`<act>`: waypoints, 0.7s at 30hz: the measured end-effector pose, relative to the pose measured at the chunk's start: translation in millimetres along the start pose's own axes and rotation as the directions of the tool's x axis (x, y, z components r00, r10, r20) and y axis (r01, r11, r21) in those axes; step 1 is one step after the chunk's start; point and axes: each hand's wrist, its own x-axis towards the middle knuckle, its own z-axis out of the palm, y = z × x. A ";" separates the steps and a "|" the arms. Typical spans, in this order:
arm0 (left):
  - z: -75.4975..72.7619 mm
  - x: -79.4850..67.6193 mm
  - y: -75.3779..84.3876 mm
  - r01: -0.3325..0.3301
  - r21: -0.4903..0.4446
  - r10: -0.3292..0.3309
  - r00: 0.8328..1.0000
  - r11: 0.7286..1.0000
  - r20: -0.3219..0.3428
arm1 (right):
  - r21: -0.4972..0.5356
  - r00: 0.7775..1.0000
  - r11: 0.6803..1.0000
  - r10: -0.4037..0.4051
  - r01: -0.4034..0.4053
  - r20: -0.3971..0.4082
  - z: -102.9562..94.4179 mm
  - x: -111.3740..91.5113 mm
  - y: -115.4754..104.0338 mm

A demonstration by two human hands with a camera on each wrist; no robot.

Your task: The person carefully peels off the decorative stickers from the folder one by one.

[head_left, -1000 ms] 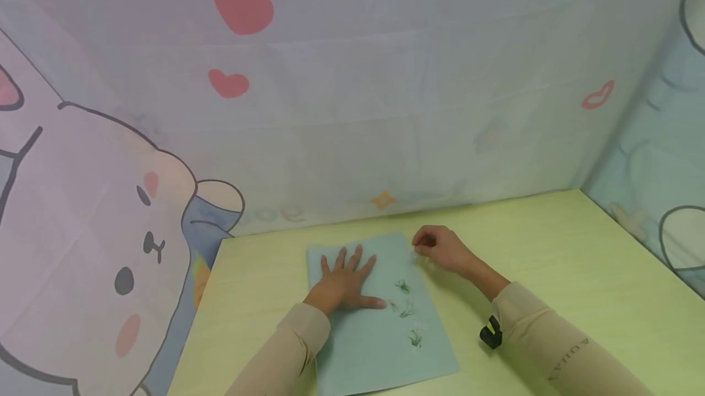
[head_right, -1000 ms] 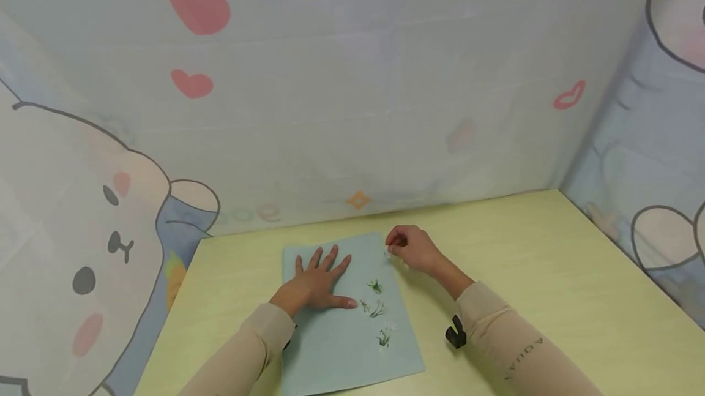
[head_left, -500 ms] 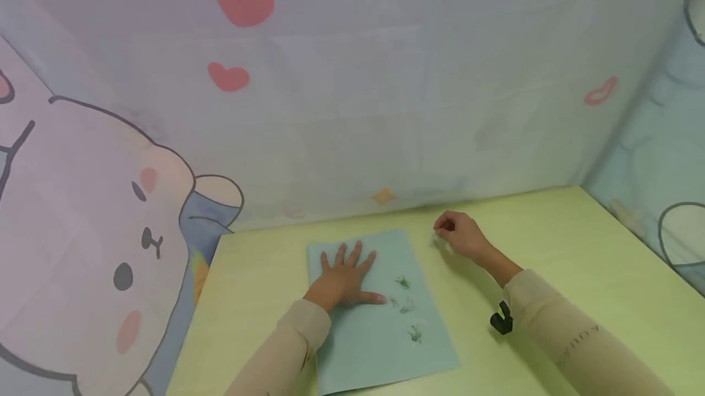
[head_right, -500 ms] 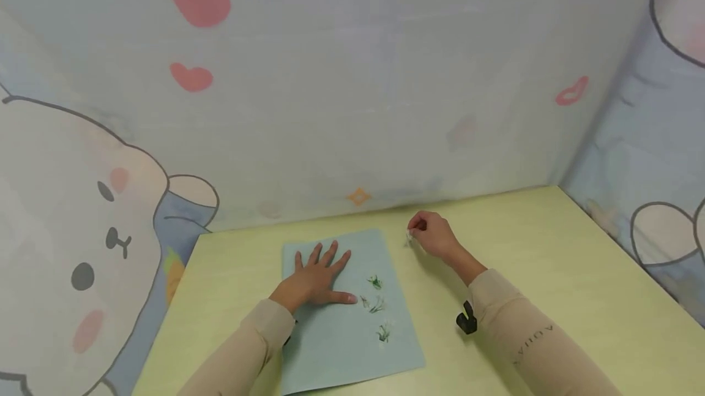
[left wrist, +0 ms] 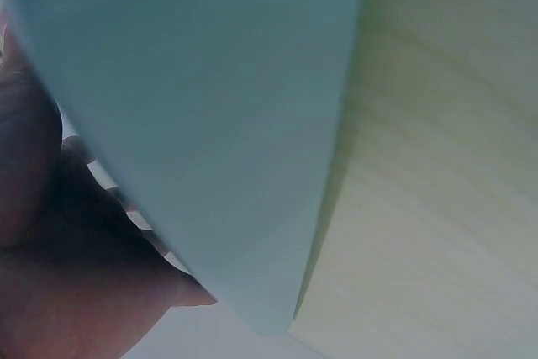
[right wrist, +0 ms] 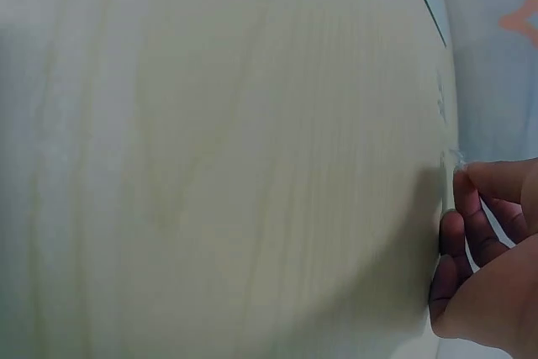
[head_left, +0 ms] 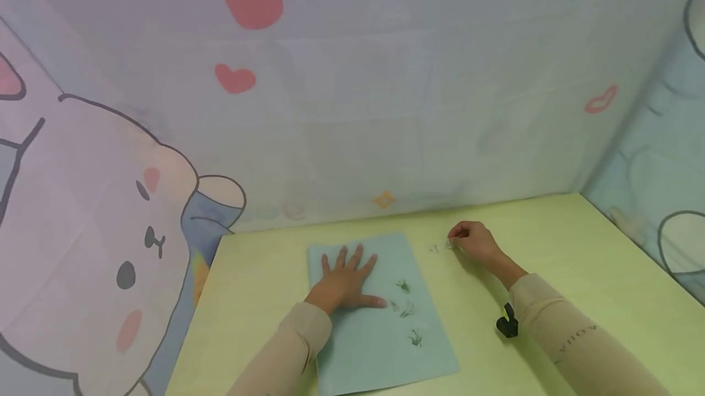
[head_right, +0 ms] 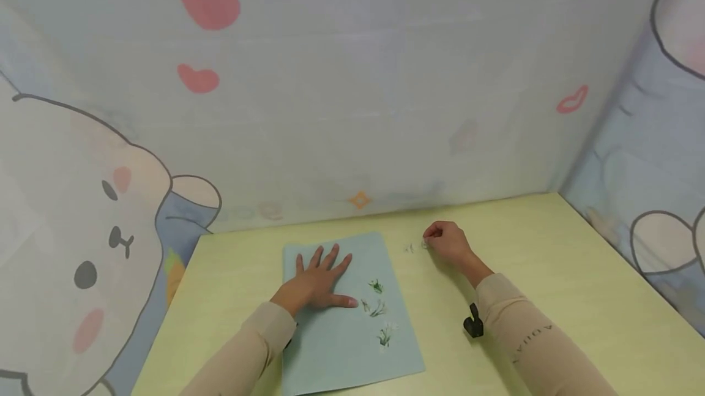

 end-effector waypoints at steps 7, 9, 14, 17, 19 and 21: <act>1.9 1.6 -1.5 0.000 0.000 0.000 1.000 1.000 -0.001 | -0.067 1.000 0.997 -0.022 0.021 -0.015 2.3 1.7 1.8; 3.8 1.0 -3.5 0.001 0.001 -0.001 1.000 1.000 0.001 | -0.075 0.999 0.997 -0.030 0.029 -0.015 4.0 2.8 3.3; 8.0 -1.3 -5.1 0.001 -0.003 -0.001 1.000 1.000 0.006 | -0.087 0.999 0.996 -0.037 0.036 -0.008 5.4 4.0 4.5; 7.3 -1.0 -6.8 0.009 0.006 -0.009 1.000 1.000 0.006 | -0.097 0.999 0.994 -0.047 0.046 -0.006 5.5 5.0 2.0; 6.2 -1.2 -7.8 0.012 0.016 -0.012 1.000 1.000 0.003 | -0.103 0.998 0.993 -0.055 0.053 -0.012 5.6 5.1 0.5; 5.6 -2.0 -9.7 0.015 0.027 -0.015 1.000 1.000 0.001 | -0.101 0.998 0.993 -0.060 0.059 -0.009 6.6 4.5 -0.1</act>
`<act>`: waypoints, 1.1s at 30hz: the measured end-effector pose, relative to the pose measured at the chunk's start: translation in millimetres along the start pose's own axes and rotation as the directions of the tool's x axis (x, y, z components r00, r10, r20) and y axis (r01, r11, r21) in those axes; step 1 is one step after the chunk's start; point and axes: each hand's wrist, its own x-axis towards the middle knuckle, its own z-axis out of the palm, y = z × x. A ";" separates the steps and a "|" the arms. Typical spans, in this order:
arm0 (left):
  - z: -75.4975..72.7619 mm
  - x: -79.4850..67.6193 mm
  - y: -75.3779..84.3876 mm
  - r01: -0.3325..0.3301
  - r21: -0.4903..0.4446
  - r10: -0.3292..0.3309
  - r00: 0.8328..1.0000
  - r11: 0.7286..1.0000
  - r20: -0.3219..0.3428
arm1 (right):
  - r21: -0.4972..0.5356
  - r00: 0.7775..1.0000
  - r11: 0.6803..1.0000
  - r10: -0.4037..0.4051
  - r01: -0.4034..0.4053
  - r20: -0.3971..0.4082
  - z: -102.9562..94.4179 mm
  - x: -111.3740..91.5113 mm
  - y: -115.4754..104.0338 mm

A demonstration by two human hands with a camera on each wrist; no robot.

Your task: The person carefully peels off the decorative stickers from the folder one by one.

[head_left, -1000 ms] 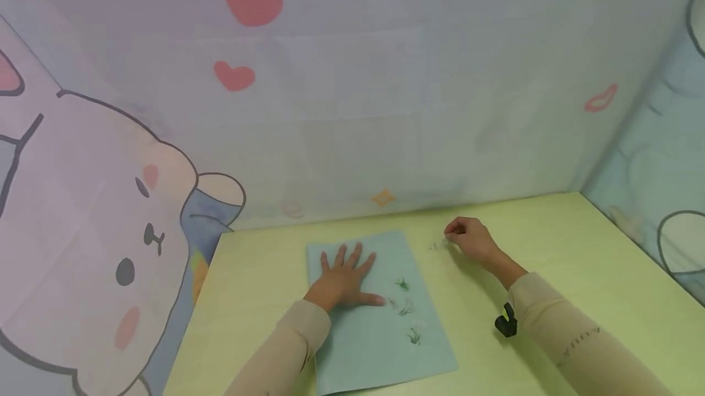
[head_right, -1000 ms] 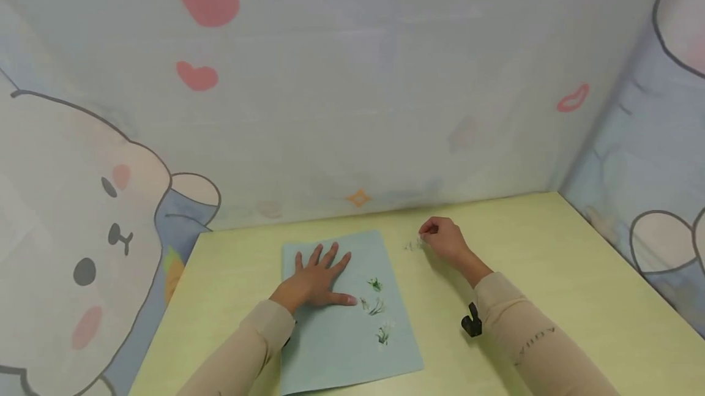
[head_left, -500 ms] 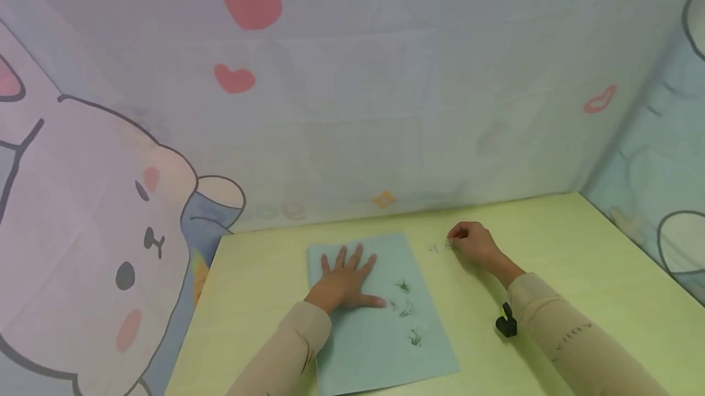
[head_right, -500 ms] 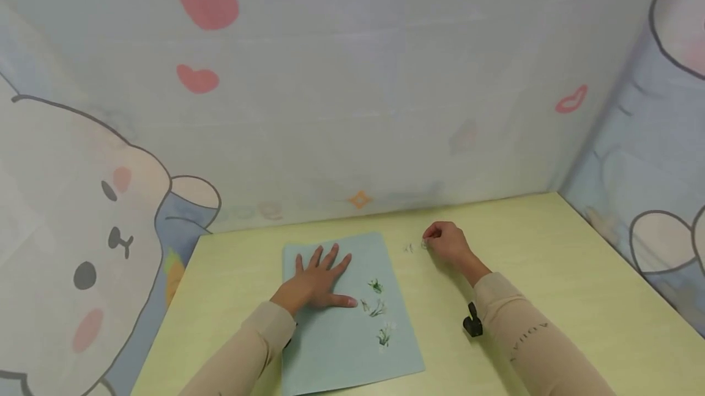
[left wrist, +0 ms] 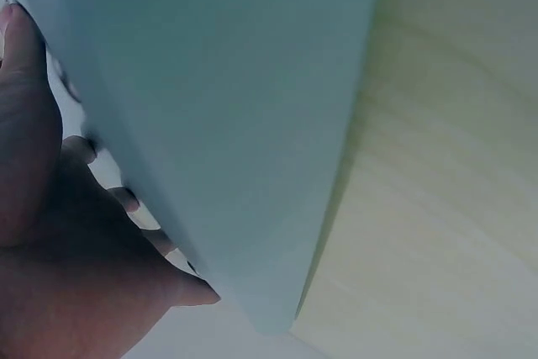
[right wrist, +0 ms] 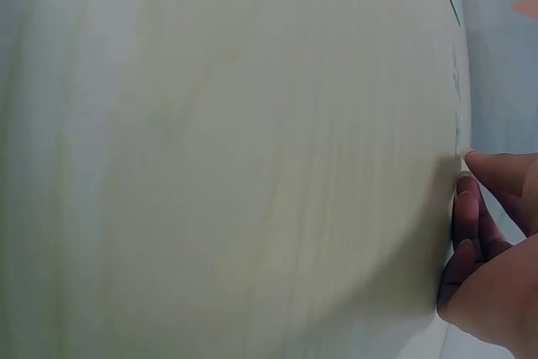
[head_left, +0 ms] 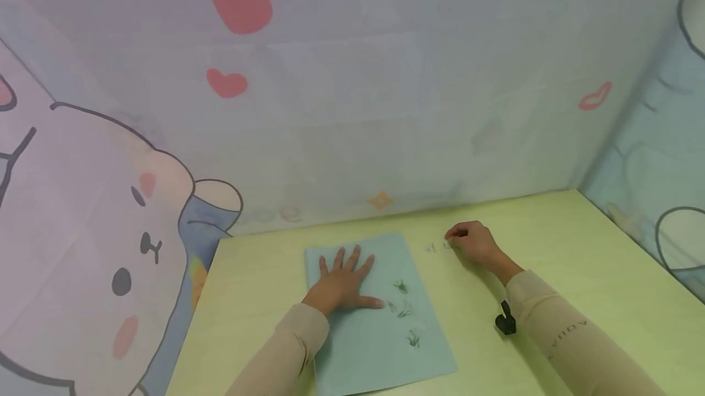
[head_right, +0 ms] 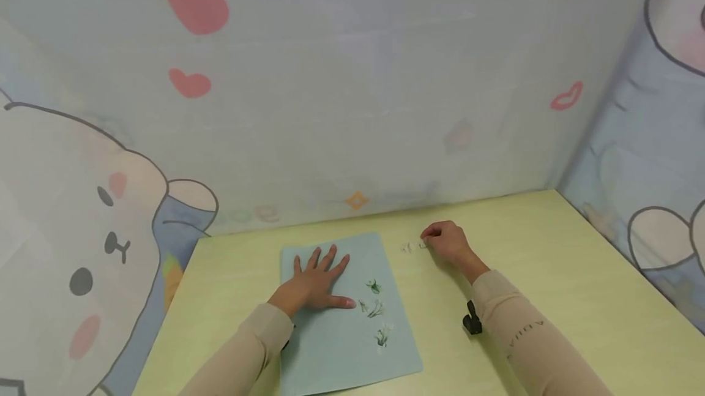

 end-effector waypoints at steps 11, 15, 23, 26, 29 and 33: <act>-0.6 -3.1 -0.3 -0.005 -0.019 0.005 1.000 1.000 0.000 | 0.017 0.998 0.999 -0.050 0.050 0.030 -4.5 1.9 4.9; -1.0 -3.9 -0.3 -0.008 -0.029 0.008 1.000 1.000 0.001 | 0.013 0.998 0.999 -0.051 0.050 0.028 -4.3 1.5 4.9; 0.4 -3.3 0.3 -0.011 -0.031 0.011 1.000 0.999 0.000 | 0.059 0.999 0.998 -0.023 0.021 0.033 -4.5 -1.7 6.4; 0.6 -2.8 0.3 -0.013 -0.036 0.013 1.000 0.999 0.003 | 0.101 1.000 0.995 -0.003 0.000 0.030 -4.5 -2.8 7.6; 0.2 -1.1 0.0 -0.013 -0.034 0.013 1.000 0.999 0.004 | 0.160 1.000 0.987 0.012 -0.015 0.023 -4.8 -3.8 9.5; -0.1 1.3 -0.8 -0.004 -0.032 0.004 1.000 0.999 0.002 | 0.228 1.000 0.973 0.022 -0.026 0.021 -4.5 -6.0 12.1</act>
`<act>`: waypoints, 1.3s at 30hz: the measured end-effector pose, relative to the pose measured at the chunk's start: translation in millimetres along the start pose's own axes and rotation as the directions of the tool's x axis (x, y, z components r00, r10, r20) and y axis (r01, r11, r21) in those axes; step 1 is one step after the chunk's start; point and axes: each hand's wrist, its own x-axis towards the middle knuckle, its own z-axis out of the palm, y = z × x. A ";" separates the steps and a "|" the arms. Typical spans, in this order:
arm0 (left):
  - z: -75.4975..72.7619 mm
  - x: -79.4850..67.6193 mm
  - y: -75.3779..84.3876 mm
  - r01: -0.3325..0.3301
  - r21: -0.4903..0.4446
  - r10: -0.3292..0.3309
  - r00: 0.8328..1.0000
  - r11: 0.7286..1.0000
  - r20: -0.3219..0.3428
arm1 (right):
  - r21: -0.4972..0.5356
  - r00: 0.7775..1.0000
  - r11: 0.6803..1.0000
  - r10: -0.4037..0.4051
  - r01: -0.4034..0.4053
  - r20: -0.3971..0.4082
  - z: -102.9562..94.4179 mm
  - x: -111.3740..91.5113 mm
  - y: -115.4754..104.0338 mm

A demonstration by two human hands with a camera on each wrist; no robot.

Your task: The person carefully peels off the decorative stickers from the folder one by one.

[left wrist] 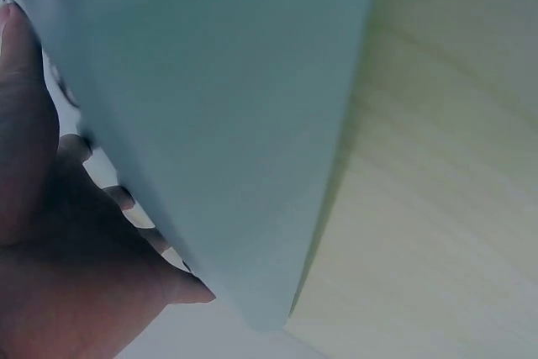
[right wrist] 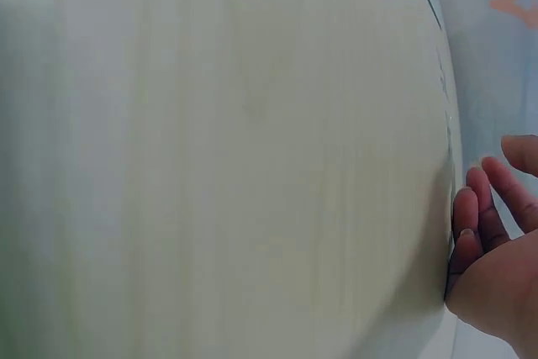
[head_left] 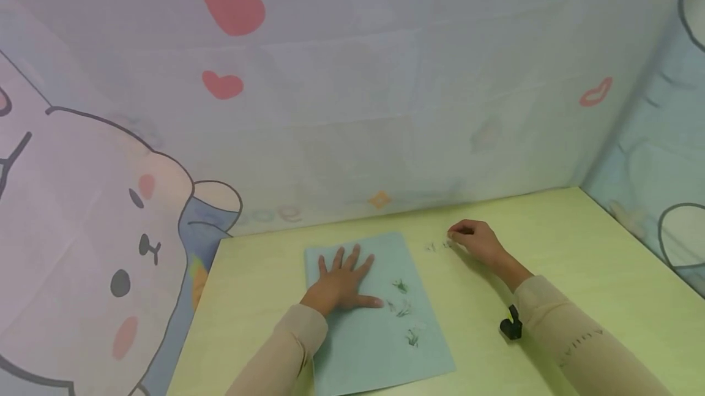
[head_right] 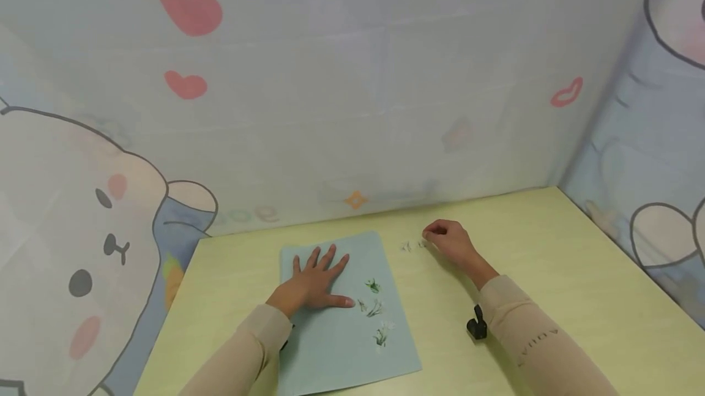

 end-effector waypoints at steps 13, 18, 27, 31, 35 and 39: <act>0.4 1.2 0.0 0.007 0.050 -0.006 1.000 0.999 -0.012 | 0.015 0.993 0.994 -0.107 0.106 0.047 17.2 -17.9 -9.0; -2.6 1.3 0.7 0.011 0.052 -0.010 1.000 0.999 -0.014 | 0.049 0.966 0.985 -0.171 0.165 0.195 33.5 -22.2 -23.9; -8.0 3.2 4.6 0.036 0.029 -0.037 0.999 0.999 0.010 | -0.077 0.886 0.919 -0.347 0.387 0.309 62.2 -31.2 -42.7; -10.5 4.2 7.2 0.047 0.026 -0.048 0.999 0.999 0.022 | -0.116 0.864 0.884 -0.403 0.453 0.304 71.6 -31.8 -44.3; -12.9 4.3 9.0 0.050 0.011 -0.051 0.998 0.999 0.023 | -0.153 0.863 0.873 -0.406 0.463 0.300 76.3 -32.6 -43.6; -15.5 3.7 10.3 0.053 -0.008 -0.052 0.998 0.999 0.026 | -0.194 0.869 0.871 -0.381 0.452 0.316 77.1 -32.2 -41.6</act>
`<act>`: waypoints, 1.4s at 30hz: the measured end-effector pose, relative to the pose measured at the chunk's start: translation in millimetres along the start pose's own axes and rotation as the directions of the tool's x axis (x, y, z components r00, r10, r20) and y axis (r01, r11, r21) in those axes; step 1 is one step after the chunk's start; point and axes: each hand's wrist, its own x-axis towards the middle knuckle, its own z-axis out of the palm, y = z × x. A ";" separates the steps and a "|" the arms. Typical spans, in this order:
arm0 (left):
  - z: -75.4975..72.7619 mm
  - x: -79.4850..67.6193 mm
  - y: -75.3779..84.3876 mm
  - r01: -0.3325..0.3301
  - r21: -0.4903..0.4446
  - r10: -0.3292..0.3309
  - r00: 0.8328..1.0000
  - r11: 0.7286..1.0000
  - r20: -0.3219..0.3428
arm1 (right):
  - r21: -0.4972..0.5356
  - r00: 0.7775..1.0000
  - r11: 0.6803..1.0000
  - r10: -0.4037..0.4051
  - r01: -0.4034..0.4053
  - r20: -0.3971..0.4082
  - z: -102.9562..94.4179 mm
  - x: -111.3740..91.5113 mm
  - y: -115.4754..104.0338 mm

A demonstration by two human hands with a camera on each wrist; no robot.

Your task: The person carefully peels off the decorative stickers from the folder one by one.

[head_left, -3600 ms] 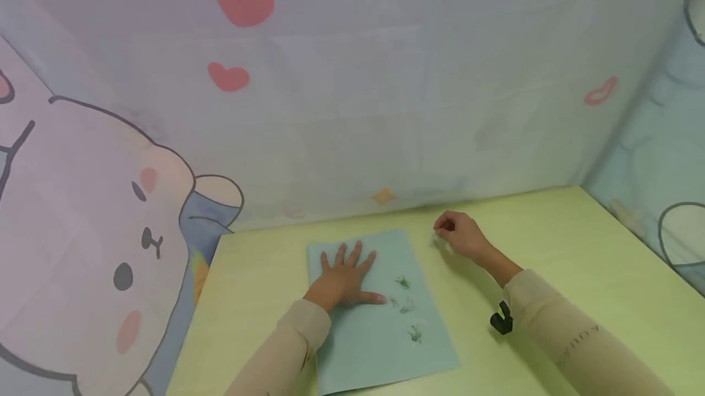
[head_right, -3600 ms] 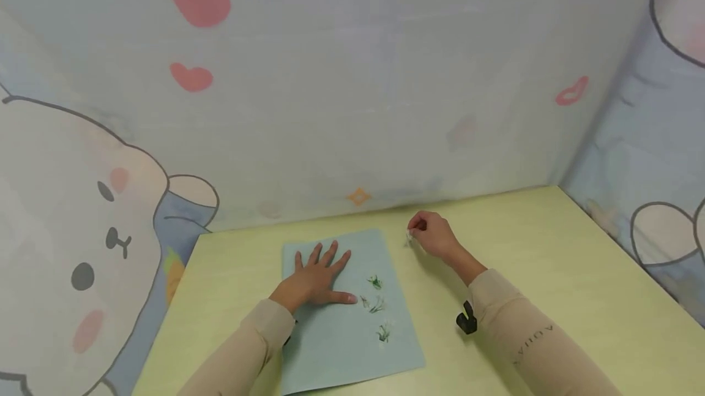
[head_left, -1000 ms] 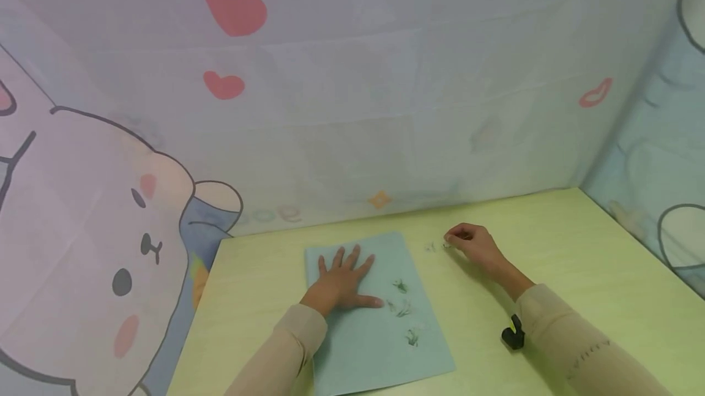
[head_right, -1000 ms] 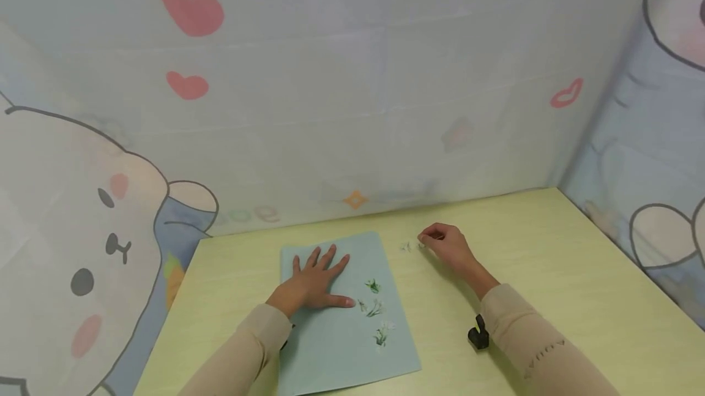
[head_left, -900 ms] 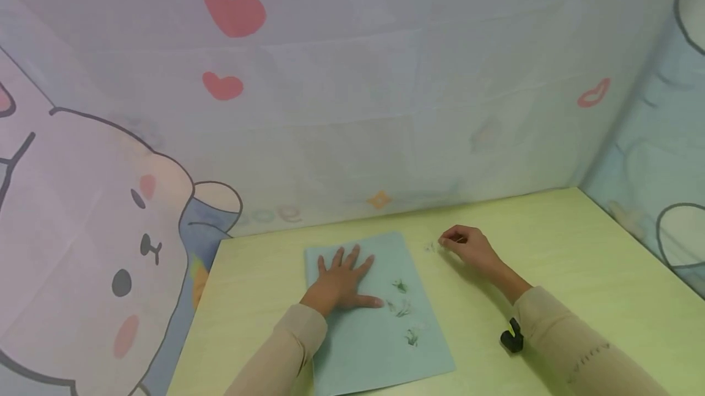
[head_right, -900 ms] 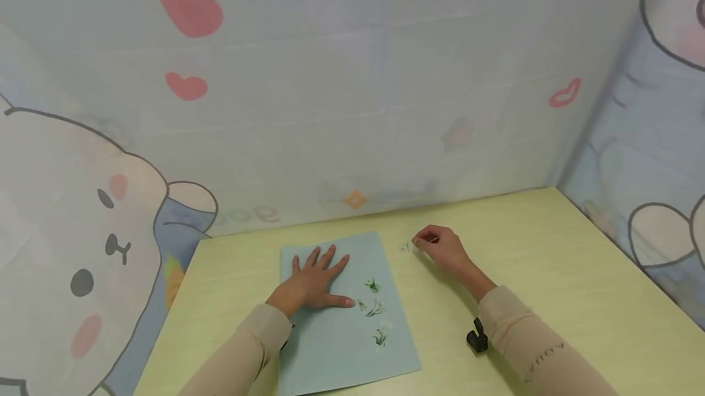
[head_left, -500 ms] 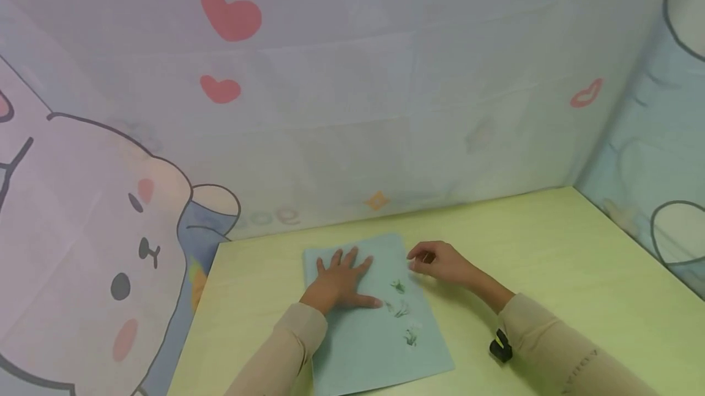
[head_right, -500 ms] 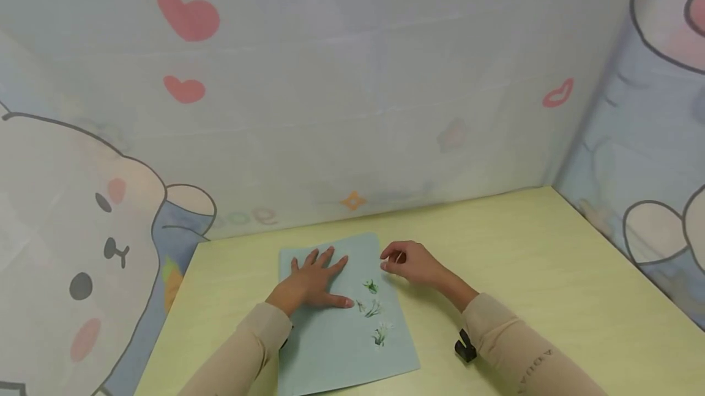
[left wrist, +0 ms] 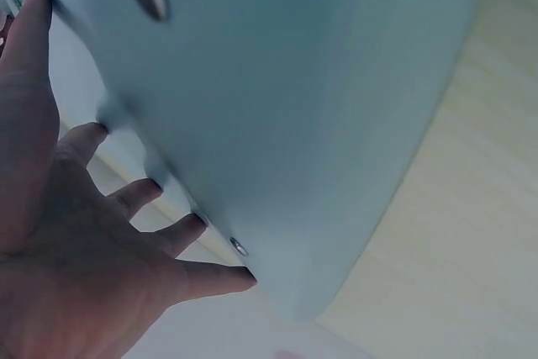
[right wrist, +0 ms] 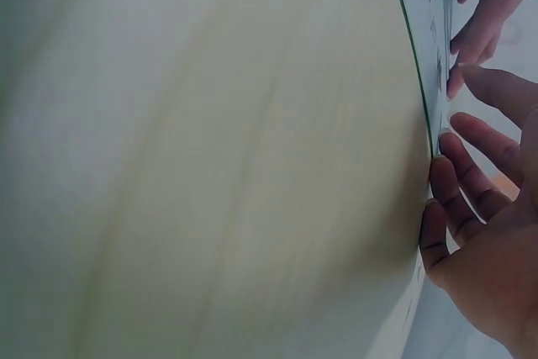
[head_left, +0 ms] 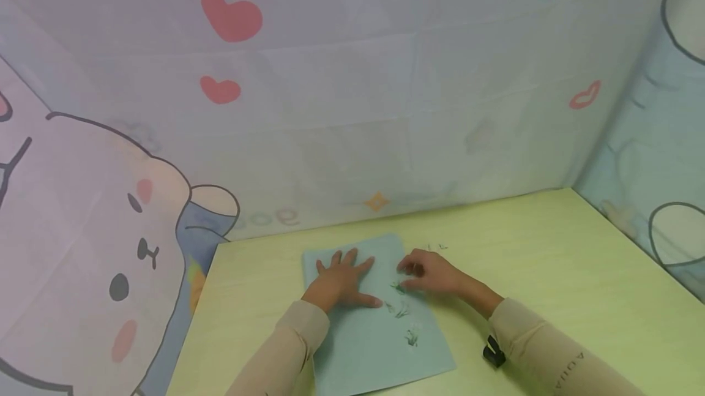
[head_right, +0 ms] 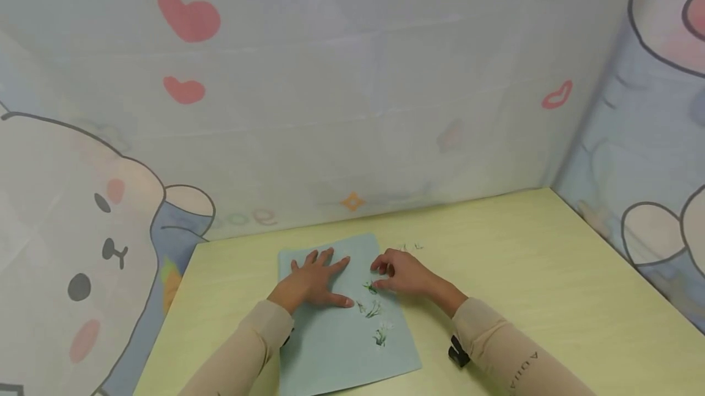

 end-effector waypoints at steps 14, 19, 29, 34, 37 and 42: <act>-1.6 0.5 2.9 0.011 0.007 -0.011 0.999 1.000 0.030 | -0.036 0.999 0.998 -0.050 0.050 0.008 3.8 0.9 -2.5; -2.3 0.5 4.1 0.014 0.011 -0.014 1.000 1.000 0.028 | -0.029 0.998 0.998 -0.060 0.060 0.011 4.3 0.6 -0.6; -0.8 -0.3 5.2 0.023 0.027 -0.024 0.999 0.999 0.027 | -0.028 0.995 0.996 -0.082 0.084 0.049 4.2 2.8 -0.4; 1.0 0.5 5.8 0.028 0.038 -0.030 0.999 0.999 0.037 | -0.044 0.995 0.996 -0.081 0.083 0.051 5.2 2.9 0.7; 1.2 1.1 5.9 0.034 0.040 -0.036 0.998 0.999 0.045 | -0.043 0.995 0.995 -0.086 0.088 0.045 5.7 2.7 1.4; 5.7 6.0 2.3 0.029 0.040 -0.031 0.998 0.999 0.046 | -0.039 0.994 0.994 -0.103 0.105 0.040 5.7 2.9 2.5</act>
